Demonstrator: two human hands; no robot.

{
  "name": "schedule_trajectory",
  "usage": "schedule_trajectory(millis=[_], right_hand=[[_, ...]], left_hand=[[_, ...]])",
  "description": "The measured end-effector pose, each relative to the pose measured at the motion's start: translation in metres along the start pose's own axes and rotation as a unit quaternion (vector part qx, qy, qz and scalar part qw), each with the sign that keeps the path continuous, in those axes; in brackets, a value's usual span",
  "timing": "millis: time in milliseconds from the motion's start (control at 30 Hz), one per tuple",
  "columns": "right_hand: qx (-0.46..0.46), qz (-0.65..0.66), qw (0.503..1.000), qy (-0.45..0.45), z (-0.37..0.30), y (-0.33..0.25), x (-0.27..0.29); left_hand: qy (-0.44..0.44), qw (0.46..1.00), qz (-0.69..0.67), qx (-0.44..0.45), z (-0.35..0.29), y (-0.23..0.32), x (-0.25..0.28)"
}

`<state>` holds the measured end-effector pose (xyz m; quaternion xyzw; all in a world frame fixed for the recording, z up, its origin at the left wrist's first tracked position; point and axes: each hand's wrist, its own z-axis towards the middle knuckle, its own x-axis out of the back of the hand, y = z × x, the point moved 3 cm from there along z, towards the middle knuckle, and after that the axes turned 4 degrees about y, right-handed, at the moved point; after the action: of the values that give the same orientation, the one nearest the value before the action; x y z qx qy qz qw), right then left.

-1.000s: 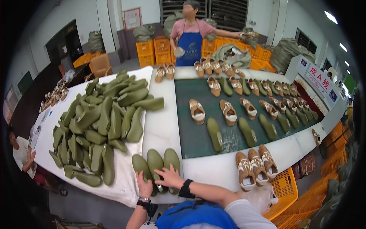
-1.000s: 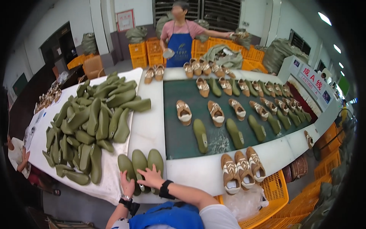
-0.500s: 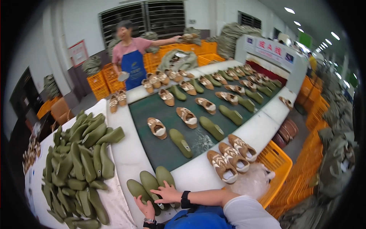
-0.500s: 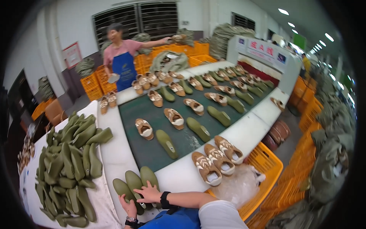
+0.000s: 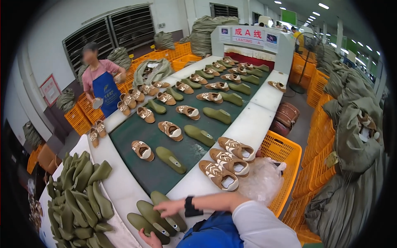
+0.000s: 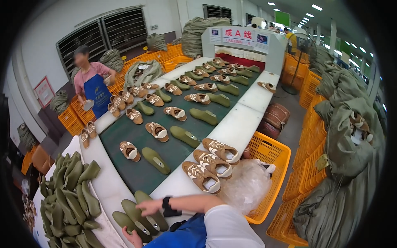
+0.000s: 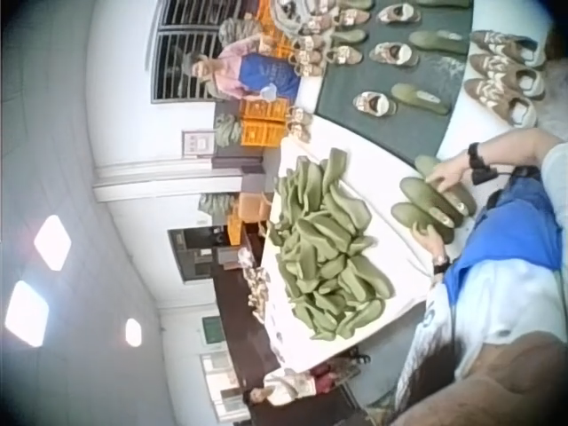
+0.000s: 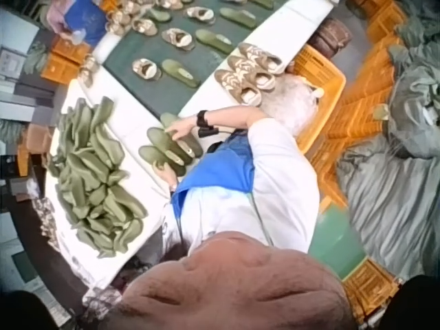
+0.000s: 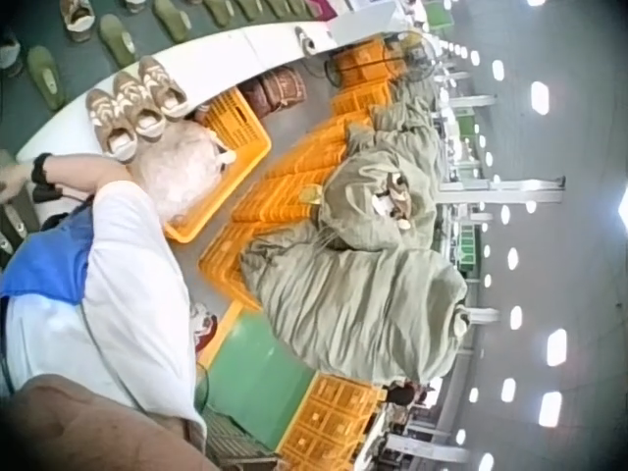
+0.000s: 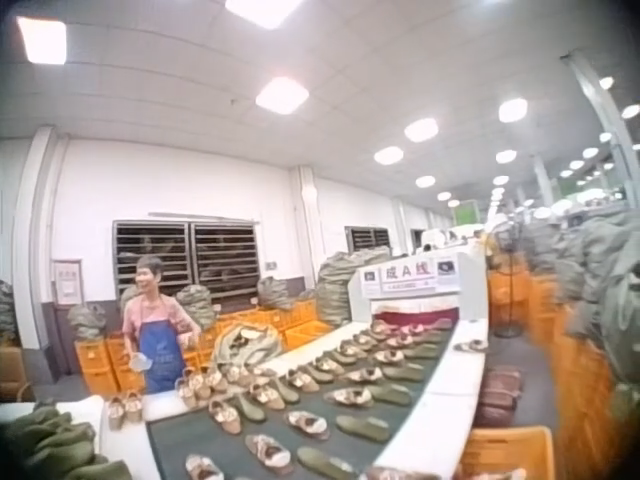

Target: Organizing shoe lasts and finished shoes on an assembly line.

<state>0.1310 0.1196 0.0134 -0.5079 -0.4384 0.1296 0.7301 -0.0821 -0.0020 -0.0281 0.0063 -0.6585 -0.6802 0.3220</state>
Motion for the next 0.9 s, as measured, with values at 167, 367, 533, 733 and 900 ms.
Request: schedule_trajectory(millis=[167,367,533,733,900], right_hand=[[-0.245,-0.227,0.918,0.212,-0.069,0.049,0.219],[-0.513,-0.268,0.682,0.448,-0.203,0.039,0.379],[-0.415,-0.133,0.788,0.434,-0.164,0.049,0.361],[-0.041,0.022,0.995,-0.085,-0.001,-0.068,0.110],[0.022,-0.116,0.988,-0.100,0.008,-0.057,0.008]], left_hand=[[0.028,1.000,0.012,-0.007,0.002,-0.010,-0.003],[0.026,0.998,-0.025,0.045,0.001,-0.009,-0.002],[0.069,0.997,0.011,-0.020,0.002,0.003,-0.009],[0.073,0.997,0.031,0.005,0.003,-0.009,0.003],[0.060,0.997,0.045,-0.004,0.004,0.009,-0.004]])
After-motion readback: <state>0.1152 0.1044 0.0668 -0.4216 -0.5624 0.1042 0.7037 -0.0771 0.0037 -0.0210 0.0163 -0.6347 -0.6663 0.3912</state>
